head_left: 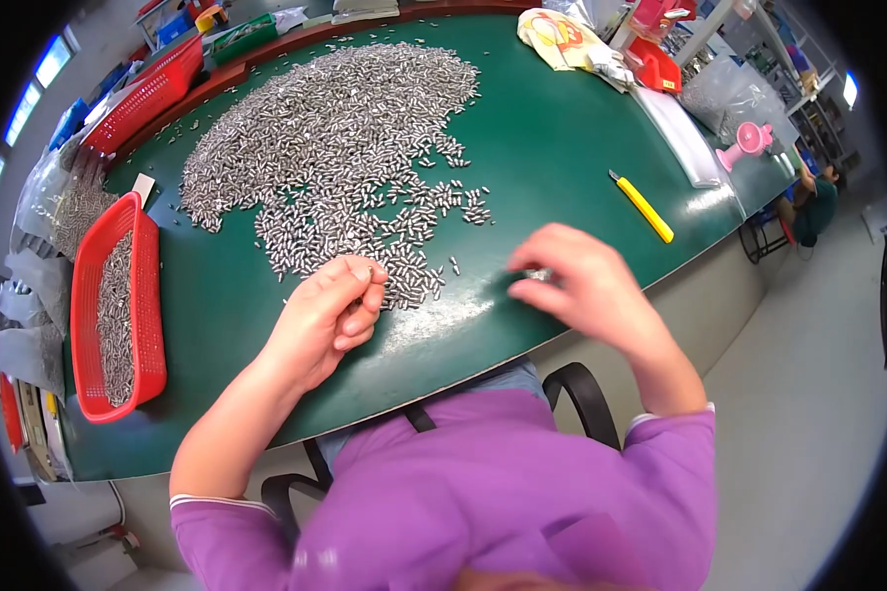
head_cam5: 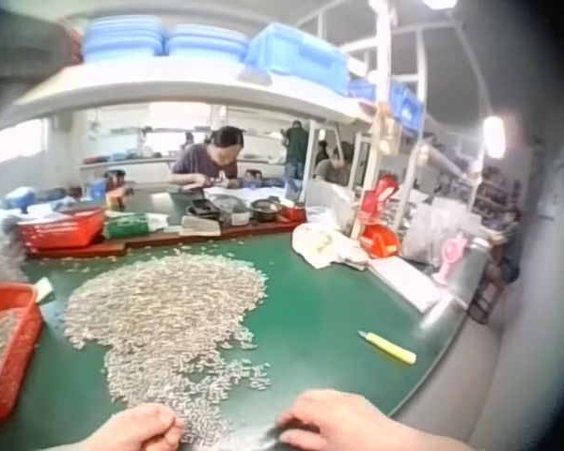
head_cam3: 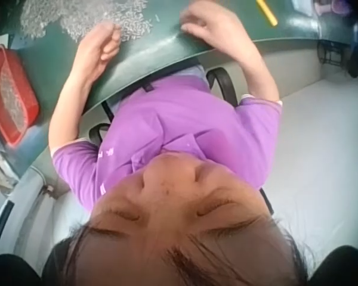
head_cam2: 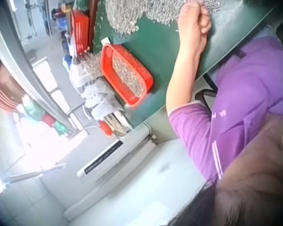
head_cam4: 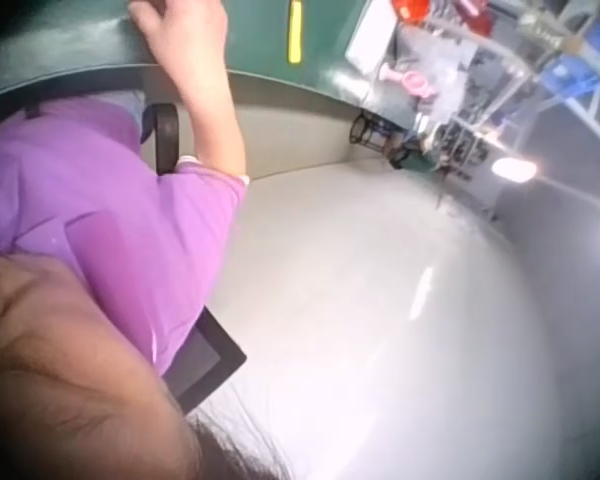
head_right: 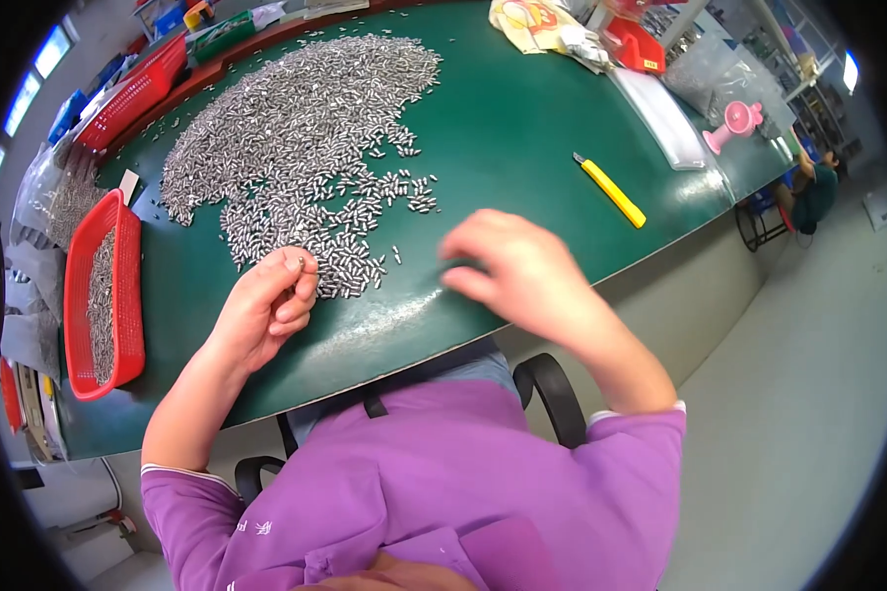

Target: Sorting through a pile of small metal components by hand at a workbench.

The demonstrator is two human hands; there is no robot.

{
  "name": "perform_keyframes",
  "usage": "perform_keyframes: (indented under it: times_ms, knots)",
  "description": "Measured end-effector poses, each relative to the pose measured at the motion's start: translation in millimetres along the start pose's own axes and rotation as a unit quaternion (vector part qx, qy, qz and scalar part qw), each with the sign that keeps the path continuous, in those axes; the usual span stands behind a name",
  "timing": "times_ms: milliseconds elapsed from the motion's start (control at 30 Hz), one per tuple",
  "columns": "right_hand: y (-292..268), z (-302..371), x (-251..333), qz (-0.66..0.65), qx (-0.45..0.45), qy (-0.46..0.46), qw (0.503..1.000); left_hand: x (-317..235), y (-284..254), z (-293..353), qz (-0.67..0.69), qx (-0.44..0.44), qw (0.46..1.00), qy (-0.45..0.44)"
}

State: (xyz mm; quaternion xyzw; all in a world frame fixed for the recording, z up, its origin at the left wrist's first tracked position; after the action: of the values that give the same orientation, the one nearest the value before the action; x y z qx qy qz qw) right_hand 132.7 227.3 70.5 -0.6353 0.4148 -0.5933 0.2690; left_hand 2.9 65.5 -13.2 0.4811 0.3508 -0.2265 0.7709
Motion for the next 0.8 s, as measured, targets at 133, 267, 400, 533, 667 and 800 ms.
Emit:
perform_keyframes:
  times_ms: [133,267,400,533,667,800]
  knots:
    - [49.3,-43.1,10.3,0.044,0.057,-0.051,0.996,1.5,-3.3,3.4,0.016,0.013,1.0,0.022]
    - [62.6,-58.4,7.9,0.033,0.082,-0.073,0.993,0.1,-13.7,5.9,0.029,0.007,0.999,0.018]
    - [67.2,-81.1,23.6,0.031,0.063,-0.129,0.989,-0.4,-17.1,5.5,0.04,0.001,0.999,0.012]
    - [54.7,-108.2,33.1,-0.082,0.013,-0.107,0.991,-0.8,-16.3,5.0,0.032,0.005,0.999,0.026]
    - [65.2,-103.0,35.0,-0.197,0.012,-0.134,0.971,7.5,-17.9,6.8,0.008,-0.014,1.0,-0.025]
    - [76.8,-87.7,46.8,-0.229,0.055,-0.177,0.956,17.6,-11.8,7.9,-0.031,0.015,0.999,-0.041]
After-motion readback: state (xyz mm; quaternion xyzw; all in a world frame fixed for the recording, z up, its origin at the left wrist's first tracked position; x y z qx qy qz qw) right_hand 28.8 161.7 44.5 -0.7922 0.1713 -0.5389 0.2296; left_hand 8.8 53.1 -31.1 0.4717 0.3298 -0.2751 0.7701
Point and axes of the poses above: each hand's wrist, its own z-axis away from the middle knuckle, its own y-axis out of the palm, x = y × z, the point moved 9 cm from there along -z, towards the middle knuckle, and after that the axes turned 2 degrees about x, right-handed, at the moved point
